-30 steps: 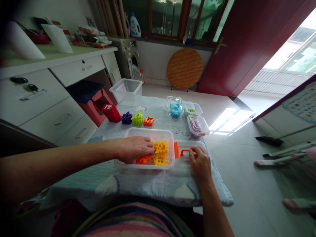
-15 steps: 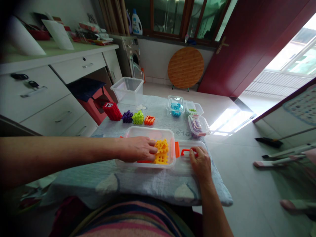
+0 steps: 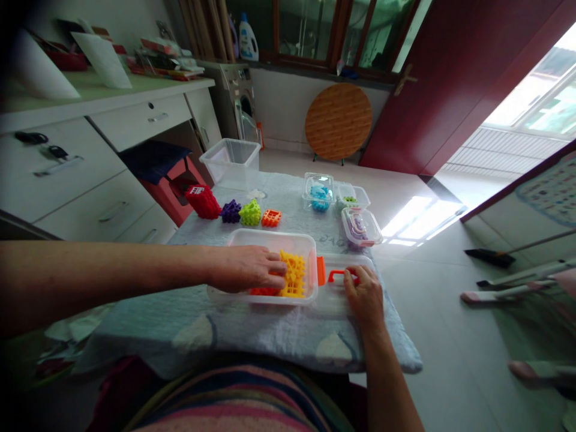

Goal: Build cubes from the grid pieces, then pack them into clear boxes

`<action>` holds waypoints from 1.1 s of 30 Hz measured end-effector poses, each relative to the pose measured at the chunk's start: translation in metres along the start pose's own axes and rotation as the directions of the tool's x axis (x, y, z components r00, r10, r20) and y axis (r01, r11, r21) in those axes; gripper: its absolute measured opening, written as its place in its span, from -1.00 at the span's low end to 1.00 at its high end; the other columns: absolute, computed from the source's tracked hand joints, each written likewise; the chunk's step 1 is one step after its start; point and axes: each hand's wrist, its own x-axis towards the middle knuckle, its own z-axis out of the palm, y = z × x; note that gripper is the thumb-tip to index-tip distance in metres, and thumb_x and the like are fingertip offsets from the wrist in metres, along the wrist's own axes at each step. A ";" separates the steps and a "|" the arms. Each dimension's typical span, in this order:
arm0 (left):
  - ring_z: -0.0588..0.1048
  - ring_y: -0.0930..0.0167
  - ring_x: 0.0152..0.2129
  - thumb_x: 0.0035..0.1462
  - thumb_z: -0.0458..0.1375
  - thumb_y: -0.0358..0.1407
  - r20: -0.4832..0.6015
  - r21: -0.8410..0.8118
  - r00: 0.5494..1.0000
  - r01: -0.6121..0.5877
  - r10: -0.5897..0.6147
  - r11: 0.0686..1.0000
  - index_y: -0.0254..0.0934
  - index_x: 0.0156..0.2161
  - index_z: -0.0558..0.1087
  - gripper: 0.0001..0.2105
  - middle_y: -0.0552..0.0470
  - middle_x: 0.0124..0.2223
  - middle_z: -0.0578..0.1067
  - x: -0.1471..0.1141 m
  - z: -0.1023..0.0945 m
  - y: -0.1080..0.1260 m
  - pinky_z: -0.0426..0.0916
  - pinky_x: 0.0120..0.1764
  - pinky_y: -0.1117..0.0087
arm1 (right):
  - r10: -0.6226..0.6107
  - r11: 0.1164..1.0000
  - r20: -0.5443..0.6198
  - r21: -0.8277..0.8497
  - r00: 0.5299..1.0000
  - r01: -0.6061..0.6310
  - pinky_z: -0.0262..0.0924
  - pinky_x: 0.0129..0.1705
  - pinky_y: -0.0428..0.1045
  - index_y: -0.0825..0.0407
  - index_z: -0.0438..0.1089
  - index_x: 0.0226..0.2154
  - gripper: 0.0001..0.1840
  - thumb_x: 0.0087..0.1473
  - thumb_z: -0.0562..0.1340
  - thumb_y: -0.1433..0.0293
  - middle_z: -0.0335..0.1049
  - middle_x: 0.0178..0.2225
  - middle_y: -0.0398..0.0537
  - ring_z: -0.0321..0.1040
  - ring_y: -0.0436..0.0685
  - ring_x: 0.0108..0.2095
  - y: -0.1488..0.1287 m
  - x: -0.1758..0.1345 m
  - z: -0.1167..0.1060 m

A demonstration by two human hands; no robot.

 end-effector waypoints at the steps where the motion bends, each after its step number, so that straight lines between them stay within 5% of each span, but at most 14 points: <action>1: 0.43 0.32 -0.14 0.12 0.12 -0.46 0.000 -0.001 0.999 0.045 -0.045 0.999 -0.13 -0.11 0.43 -0.75 -0.03 -0.06 0.49 -0.003 -0.005 -0.002 0.29 -0.19 0.34 | -0.002 1.000 0.000 0.001 1.000 0.002 0.20 -0.17 0.04 0.02 0.43 -0.37 -0.72 0.15 0.10 0.22 0.44 -0.34 -0.01 0.35 0.16 -0.28 0.000 0.000 0.000; 4: 0.46 0.32 -0.20 0.09 0.07 -0.52 0.031 0.021 0.972 0.233 -0.234 0.972 -0.22 -0.12 0.44 -0.73 -0.06 -0.14 0.52 -0.012 -0.018 -0.004 0.30 -0.23 0.37 | -0.007 1.000 0.000 0.001 1.000 0.007 0.20 -0.17 0.04 0.02 0.43 -0.38 -0.73 0.15 0.10 0.22 0.44 -0.34 -0.02 0.35 0.16 -0.29 0.000 -0.001 0.000; 7: 0.49 0.34 -0.34 0.05 0.09 -0.53 0.199 0.062 0.906 0.370 -0.374 0.927 -0.26 -0.21 0.50 -0.76 -0.05 -0.26 0.56 -0.016 -0.025 0.002 0.27 -0.36 0.41 | -0.004 1.000 -0.007 0.001 1.000 0.004 0.21 -0.18 0.04 0.01 0.43 -0.39 -0.73 0.14 0.10 0.22 0.44 -0.35 -0.02 0.35 0.16 -0.30 0.000 -0.001 0.001; 13: 0.49 0.36 -0.46 -0.03 0.14 -0.54 0.491 0.028 0.792 0.403 -0.364 0.915 -0.22 -0.32 0.60 -0.75 -0.01 -0.34 0.60 -0.005 -0.025 0.018 0.19 -0.46 0.43 | -0.009 1.000 -0.004 0.002 1.000 0.009 0.21 -0.15 0.05 0.02 0.43 -0.36 -0.74 0.14 0.11 0.23 0.44 -0.33 -0.01 0.35 0.17 -0.27 0.001 0.000 0.001; 25: 0.43 0.41 -0.47 -0.09 0.10 -0.59 0.570 -0.140 0.779 0.405 -0.261 0.903 -0.19 -0.27 0.60 -0.65 0.06 -0.29 0.62 -0.001 -0.014 0.011 0.16 -0.45 0.44 | 0.005 1.000 0.013 0.006 1.000 -0.005 0.20 -0.17 0.05 0.02 0.43 -0.36 -0.72 0.15 0.10 0.21 0.44 -0.33 -0.01 0.35 0.18 -0.27 0.001 0.000 0.001; 29: 0.44 0.44 -0.44 -0.07 0.09 -0.60 0.561 -0.190 0.785 0.433 -0.264 0.881 -0.22 -0.28 0.59 -0.67 0.07 -0.27 0.61 -0.004 -0.032 0.006 0.20 -0.43 0.48 | 0.011 1.000 0.009 0.017 1.000 -0.011 0.20 -0.15 0.05 0.01 0.42 -0.36 -0.72 0.15 0.10 0.20 0.44 -0.33 -0.02 0.35 0.17 -0.27 0.001 -0.001 0.001; 33: 0.47 0.48 -0.40 -0.03 0.06 -0.57 0.420 -0.289 0.825 0.516 -0.378 0.806 -0.25 -0.22 0.55 -0.68 0.10 -0.30 0.59 -0.009 -0.061 -0.020 0.27 -0.36 0.52 | 0.013 1.000 0.008 0.022 1.000 -0.013 0.19 -0.14 0.06 0.01 0.43 -0.36 -0.72 0.15 0.11 0.19 0.45 -0.33 -0.02 0.35 0.18 -0.27 0.001 -0.001 0.002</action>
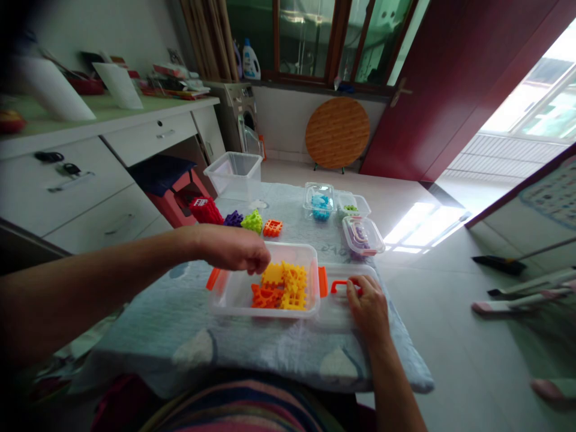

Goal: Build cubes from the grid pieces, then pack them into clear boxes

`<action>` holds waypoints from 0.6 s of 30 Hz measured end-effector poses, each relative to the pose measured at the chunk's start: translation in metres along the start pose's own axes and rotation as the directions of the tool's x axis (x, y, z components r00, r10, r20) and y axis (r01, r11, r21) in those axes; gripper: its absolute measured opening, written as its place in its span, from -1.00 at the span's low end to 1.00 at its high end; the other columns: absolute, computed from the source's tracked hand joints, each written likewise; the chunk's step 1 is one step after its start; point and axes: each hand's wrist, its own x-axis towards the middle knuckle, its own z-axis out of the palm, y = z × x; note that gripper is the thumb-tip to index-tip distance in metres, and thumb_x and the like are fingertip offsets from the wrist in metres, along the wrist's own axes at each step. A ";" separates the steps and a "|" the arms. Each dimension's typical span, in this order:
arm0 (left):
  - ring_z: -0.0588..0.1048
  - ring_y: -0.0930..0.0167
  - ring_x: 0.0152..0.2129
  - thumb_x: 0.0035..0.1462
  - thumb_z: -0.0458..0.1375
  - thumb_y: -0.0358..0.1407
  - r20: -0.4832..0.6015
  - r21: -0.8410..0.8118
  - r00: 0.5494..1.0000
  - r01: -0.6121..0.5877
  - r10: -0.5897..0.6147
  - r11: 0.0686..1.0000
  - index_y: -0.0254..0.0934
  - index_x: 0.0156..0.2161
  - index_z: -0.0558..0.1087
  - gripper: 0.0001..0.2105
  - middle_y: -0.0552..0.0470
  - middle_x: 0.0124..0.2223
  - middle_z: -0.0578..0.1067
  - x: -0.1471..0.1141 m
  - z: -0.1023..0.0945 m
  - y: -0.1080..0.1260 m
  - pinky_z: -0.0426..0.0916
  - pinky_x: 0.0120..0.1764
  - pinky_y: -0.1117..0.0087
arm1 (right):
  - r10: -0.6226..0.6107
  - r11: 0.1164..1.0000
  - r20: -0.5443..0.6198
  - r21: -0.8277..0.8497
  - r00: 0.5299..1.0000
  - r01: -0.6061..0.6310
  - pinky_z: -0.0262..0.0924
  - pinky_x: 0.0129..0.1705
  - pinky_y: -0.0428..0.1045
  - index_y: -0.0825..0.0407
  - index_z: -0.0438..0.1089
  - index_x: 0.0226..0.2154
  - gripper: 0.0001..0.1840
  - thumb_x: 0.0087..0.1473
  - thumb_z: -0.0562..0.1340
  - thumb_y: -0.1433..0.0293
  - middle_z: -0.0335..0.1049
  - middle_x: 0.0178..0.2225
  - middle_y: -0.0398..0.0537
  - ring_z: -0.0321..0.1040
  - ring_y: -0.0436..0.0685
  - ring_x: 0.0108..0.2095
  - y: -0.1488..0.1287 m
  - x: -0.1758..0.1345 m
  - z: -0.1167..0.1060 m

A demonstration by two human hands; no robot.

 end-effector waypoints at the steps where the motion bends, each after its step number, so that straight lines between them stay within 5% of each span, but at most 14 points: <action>1: 0.49 0.49 -0.38 0.00 0.05 -0.56 -0.082 -0.024 0.996 0.023 -0.025 0.999 -0.25 -0.17 0.53 -0.67 0.09 -0.28 0.59 0.002 -0.009 -0.008 0.29 -0.32 0.53 | 0.000 1.000 0.001 0.002 1.000 0.000 0.19 -0.14 0.06 0.01 0.43 -0.36 -0.72 0.15 0.11 0.19 0.45 -0.33 -0.02 0.35 0.18 -0.26 0.000 0.000 0.000; 4: 0.49 0.45 -0.24 0.07 0.06 -0.47 -0.388 0.055 0.916 0.139 -0.107 0.989 -0.23 -0.05 0.48 -0.66 0.05 -0.12 0.58 0.021 -0.027 -0.040 0.31 -0.16 0.47 | -0.003 1.000 0.001 0.003 1.000 0.003 0.19 -0.13 0.06 0.01 0.43 -0.36 -0.72 0.15 0.11 0.20 0.44 -0.33 -0.03 0.35 0.18 -0.26 0.001 0.000 0.000; 6: 0.44 0.34 -0.08 0.04 0.14 -0.38 -0.494 0.155 0.854 0.272 -0.164 0.950 -0.22 0.01 0.45 -0.63 -0.01 0.01 0.53 0.042 -0.030 -0.062 0.28 -0.03 0.37 | -0.007 1.000 0.000 0.002 1.000 0.007 0.19 -0.13 0.06 0.01 0.43 -0.36 -0.73 0.15 0.11 0.20 0.45 -0.33 -0.03 0.35 0.17 -0.26 0.002 -0.001 0.000; 10: 0.38 0.20 0.03 -0.09 0.26 -0.25 -0.417 0.246 0.869 0.391 -0.268 0.887 -0.19 0.05 0.42 -0.49 -0.08 0.10 0.47 0.083 -0.022 -0.090 0.24 0.05 0.21 | -0.021 1.000 -0.001 -0.001 1.000 0.021 0.20 -0.15 0.05 0.00 0.42 -0.36 -0.73 0.17 0.10 0.21 0.44 -0.34 -0.03 0.35 0.16 -0.27 0.002 0.000 0.000; 18: 0.41 0.13 -0.09 -0.27 0.35 -0.24 -0.306 0.252 0.890 0.420 -0.340 0.872 -0.31 -0.31 0.52 -0.67 -0.12 -0.21 0.57 0.113 -0.011 -0.097 0.09 0.11 -0.08 | -0.010 1.000 0.018 -0.002 1.000 0.010 0.20 -0.16 0.04 -0.01 0.42 -0.36 -0.74 0.18 0.10 0.22 0.44 -0.32 -0.04 0.35 0.17 -0.26 0.001 0.000 0.000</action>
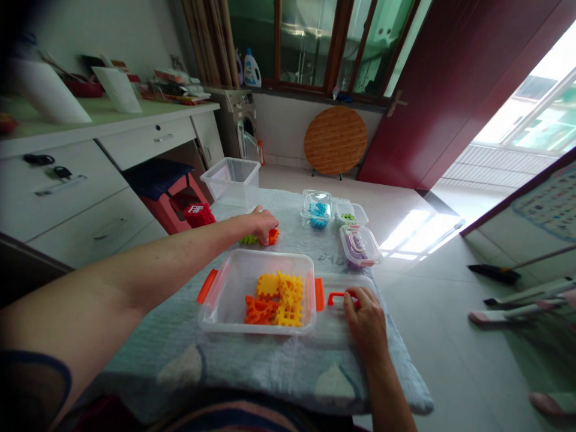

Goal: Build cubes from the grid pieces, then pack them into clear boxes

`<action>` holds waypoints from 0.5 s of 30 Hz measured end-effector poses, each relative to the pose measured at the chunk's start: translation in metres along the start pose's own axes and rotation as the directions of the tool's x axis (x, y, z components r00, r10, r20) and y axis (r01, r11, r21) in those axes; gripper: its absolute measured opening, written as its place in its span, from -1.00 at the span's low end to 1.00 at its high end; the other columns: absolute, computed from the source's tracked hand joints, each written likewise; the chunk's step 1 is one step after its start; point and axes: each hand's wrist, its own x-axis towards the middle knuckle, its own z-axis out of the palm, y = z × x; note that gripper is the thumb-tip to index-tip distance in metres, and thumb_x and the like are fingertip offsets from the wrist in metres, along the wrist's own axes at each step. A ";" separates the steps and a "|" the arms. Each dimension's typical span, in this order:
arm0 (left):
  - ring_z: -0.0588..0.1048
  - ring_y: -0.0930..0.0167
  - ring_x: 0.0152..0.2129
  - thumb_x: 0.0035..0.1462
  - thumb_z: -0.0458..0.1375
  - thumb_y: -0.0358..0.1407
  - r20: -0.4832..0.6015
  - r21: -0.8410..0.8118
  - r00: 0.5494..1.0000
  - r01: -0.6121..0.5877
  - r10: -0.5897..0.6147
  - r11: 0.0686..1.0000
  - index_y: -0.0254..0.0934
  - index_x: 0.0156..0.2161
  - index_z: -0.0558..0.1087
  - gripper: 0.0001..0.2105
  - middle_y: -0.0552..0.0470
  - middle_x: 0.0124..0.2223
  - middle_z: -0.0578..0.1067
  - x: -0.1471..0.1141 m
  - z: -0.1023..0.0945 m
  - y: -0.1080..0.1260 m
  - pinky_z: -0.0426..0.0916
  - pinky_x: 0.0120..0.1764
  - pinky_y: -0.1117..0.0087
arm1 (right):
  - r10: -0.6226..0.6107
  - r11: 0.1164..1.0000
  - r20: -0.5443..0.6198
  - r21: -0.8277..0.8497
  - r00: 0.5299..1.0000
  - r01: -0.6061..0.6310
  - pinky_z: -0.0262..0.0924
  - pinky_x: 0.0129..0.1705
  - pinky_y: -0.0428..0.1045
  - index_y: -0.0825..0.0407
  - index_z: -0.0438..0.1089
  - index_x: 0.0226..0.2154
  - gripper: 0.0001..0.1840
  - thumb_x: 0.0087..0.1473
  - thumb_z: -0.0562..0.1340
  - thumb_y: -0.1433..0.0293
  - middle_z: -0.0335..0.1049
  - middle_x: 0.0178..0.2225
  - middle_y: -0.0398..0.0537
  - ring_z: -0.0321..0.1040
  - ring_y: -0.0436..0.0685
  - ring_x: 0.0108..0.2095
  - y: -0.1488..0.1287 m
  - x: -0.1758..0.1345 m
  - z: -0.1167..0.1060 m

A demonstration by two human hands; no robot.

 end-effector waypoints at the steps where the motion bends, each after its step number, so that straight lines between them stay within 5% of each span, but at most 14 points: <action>1: 0.42 0.14 -0.12 -0.27 0.35 -0.25 0.005 -0.004 1.000 -0.004 0.004 1.000 -0.31 -0.35 0.52 -0.71 -0.10 -0.25 0.57 0.001 0.001 0.000 0.09 0.11 -0.07 | -0.001 1.000 0.000 0.000 1.000 0.001 0.20 -0.16 0.05 -0.01 0.41 -0.36 -0.74 0.18 0.10 0.22 0.44 -0.32 -0.04 0.34 0.17 -0.26 0.000 0.000 0.000; 7: 0.45 0.19 -0.23 -0.29 0.32 -0.29 -0.008 0.000 1.000 -0.002 0.002 1.000 -0.29 -0.46 0.51 -0.81 -0.06 -0.39 0.57 0.004 0.005 0.000 0.13 0.08 -0.01 | -0.005 1.000 -0.007 0.005 1.000 0.005 0.21 -0.15 0.06 -0.01 0.40 -0.37 -0.74 0.18 0.10 0.21 0.43 -0.33 -0.03 0.34 0.17 -0.27 -0.001 0.000 -0.001; 15: 0.47 0.18 -0.23 -0.25 0.30 -0.26 -0.019 -0.015 0.999 0.027 -0.027 1.000 -0.31 -0.37 0.54 -0.75 -0.12 -0.30 0.59 -0.004 -0.006 -0.001 0.18 0.03 0.10 | -0.005 1.000 -0.005 -0.010 1.000 0.005 0.21 -0.15 0.05 0.00 0.41 -0.36 -0.74 0.18 0.10 0.22 0.44 -0.32 -0.03 0.35 0.16 -0.26 0.001 -0.001 0.000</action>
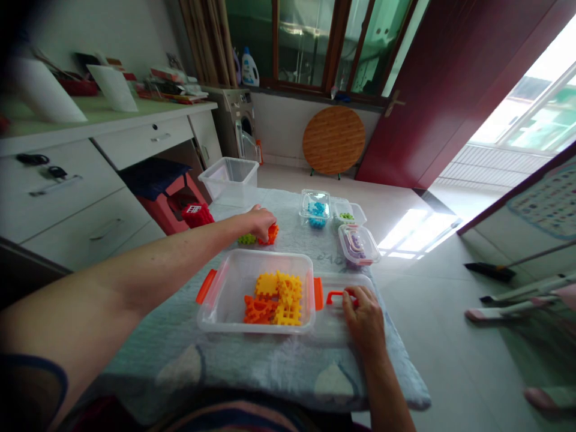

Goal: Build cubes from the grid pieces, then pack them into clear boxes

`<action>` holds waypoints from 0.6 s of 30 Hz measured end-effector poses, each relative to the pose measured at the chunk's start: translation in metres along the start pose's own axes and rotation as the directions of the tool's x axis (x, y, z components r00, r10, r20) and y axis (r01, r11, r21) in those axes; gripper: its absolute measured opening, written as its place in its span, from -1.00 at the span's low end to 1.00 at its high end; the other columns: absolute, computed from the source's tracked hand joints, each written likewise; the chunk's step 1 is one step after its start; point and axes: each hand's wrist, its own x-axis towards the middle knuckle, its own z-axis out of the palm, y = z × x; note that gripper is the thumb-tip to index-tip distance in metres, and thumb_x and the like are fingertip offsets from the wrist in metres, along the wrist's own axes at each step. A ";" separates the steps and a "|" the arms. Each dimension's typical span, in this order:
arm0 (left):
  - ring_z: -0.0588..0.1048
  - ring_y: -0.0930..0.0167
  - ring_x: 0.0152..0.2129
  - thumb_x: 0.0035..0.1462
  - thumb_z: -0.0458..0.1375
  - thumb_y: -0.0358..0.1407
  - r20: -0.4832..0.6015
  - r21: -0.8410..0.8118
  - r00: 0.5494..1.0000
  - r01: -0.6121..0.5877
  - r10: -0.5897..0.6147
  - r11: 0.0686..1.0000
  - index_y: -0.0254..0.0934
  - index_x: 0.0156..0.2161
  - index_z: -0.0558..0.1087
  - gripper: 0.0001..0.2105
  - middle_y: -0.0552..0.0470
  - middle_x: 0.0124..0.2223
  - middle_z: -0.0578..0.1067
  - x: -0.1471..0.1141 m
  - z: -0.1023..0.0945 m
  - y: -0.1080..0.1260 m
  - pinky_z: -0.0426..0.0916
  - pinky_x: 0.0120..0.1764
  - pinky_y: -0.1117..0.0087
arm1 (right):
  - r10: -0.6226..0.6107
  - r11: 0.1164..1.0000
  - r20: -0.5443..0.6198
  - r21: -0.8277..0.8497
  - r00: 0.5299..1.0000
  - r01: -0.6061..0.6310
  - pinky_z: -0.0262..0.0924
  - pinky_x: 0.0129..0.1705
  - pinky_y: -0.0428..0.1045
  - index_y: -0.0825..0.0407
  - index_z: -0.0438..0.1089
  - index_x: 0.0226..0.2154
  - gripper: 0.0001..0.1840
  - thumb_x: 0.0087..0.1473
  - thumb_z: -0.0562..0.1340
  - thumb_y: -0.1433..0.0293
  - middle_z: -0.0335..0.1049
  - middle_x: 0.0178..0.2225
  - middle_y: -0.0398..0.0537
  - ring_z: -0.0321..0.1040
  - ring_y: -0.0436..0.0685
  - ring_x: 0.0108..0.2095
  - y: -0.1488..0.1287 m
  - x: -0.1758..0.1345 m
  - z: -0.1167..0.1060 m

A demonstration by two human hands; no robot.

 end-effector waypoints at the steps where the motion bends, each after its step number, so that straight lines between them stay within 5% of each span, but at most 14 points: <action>1: 0.47 0.18 -0.21 -0.24 0.29 -0.25 -0.017 0.013 1.000 0.002 -0.001 1.000 -0.31 -0.34 0.54 -0.73 -0.13 -0.27 0.59 -0.002 -0.004 -0.001 0.18 0.03 0.11 | 0.001 1.000 -0.001 0.000 1.000 -0.001 0.21 -0.15 0.05 0.00 0.41 -0.36 -0.74 0.18 0.10 0.22 0.44 -0.32 -0.03 0.35 0.16 -0.26 0.000 0.000 0.000; 7: 0.45 0.19 -0.16 -0.18 0.23 -0.14 -0.201 0.042 0.979 -0.005 0.013 0.999 -0.30 -0.24 0.52 -0.64 -0.11 -0.19 0.57 -0.029 -0.041 -0.014 0.14 0.02 0.17 | 0.003 1.000 -0.012 0.005 1.000 -0.003 0.22 -0.16 0.05 0.00 0.42 -0.36 -0.74 0.17 0.11 0.21 0.45 -0.33 -0.03 0.36 0.17 -0.27 0.001 0.000 0.000; 12: 0.40 0.20 -0.10 -0.13 0.22 -0.12 -0.382 -0.017 0.923 -0.061 0.050 0.998 -0.33 -0.15 0.46 -0.58 -0.08 -0.13 0.52 -0.084 -0.064 -0.008 0.08 0.02 0.19 | 0.000 1.000 -0.026 0.014 1.000 0.000 0.22 -0.16 0.07 -0.01 0.42 -0.37 -0.72 0.15 0.10 0.19 0.45 -0.34 -0.03 0.35 0.18 -0.27 -0.001 0.000 0.000; 18: 0.41 0.22 -0.14 -0.08 0.21 -0.17 -0.312 -0.056 0.927 -0.237 0.208 0.970 -0.27 -0.21 0.46 -0.70 -0.04 -0.19 0.51 -0.146 -0.035 0.028 0.12 -0.03 0.22 | 0.008 1.000 -0.021 0.020 1.000 -0.007 0.21 -0.16 0.06 0.01 0.43 -0.37 -0.71 0.15 0.10 0.19 0.44 -0.34 -0.01 0.35 0.18 -0.27 -0.003 0.001 0.000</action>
